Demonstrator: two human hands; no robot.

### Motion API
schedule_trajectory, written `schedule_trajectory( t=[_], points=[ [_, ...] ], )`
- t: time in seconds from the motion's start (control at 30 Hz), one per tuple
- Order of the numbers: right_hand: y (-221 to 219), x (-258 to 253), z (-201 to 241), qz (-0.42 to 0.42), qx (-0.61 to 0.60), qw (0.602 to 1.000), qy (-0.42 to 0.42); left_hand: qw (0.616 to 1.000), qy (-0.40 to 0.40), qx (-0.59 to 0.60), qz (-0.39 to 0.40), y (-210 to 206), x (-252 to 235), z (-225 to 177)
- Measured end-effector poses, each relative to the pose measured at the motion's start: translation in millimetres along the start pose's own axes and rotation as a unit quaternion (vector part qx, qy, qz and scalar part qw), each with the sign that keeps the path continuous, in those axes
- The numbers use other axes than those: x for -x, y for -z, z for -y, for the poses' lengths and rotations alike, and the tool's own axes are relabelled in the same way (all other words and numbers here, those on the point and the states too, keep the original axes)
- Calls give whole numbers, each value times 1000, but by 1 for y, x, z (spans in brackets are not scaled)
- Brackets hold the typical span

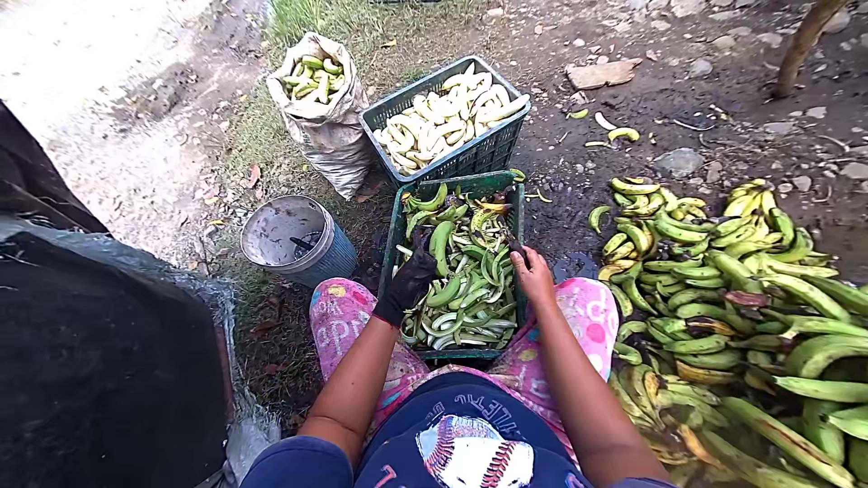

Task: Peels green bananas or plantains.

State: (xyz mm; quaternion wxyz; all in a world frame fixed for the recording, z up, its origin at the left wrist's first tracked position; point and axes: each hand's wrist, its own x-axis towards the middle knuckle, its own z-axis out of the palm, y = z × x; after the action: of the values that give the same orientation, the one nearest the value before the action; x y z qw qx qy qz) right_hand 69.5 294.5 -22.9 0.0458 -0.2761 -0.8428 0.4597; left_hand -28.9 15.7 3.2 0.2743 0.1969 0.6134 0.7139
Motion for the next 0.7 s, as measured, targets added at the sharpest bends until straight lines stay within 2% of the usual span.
schedule_trajectory(
  t=[0.03, 0.13, 0.23, 0.33, 0.43, 0.53, 0.63, 0.7],
  points=[
    [-3, 1, 2, 11, -1, 1000, 14, 999, -3, -38, -26, 3, 4, -3],
    [-17, 8, 19, 87, 30, 993, 69, 984, 66, -140, -92, 6, 7, 0],
    [-31, 20, 37, 168, 82, 974, 128, 986, 105, -68, -112, 5, 6, 9],
    [-38, 35, 50, 189, 107, 960, 179, 983, 133, 13, -124, 2, 1, 4],
    [-39, 41, 60, 169, 120, 955, 211, 988, 108, -8, -112, -2, 9, -7],
    [-38, 36, 70, 134, 134, 959, 211, 985, 77, 40, -150, -28, 13, -17],
    [-46, 22, 74, 34, 186, 959, 213, 957, 117, 106, -243, -52, 15, -8],
    [-49, 9, 77, -35, 195, 970, 141, 923, 173, 158, -305, -67, 20, 3]
  ],
)
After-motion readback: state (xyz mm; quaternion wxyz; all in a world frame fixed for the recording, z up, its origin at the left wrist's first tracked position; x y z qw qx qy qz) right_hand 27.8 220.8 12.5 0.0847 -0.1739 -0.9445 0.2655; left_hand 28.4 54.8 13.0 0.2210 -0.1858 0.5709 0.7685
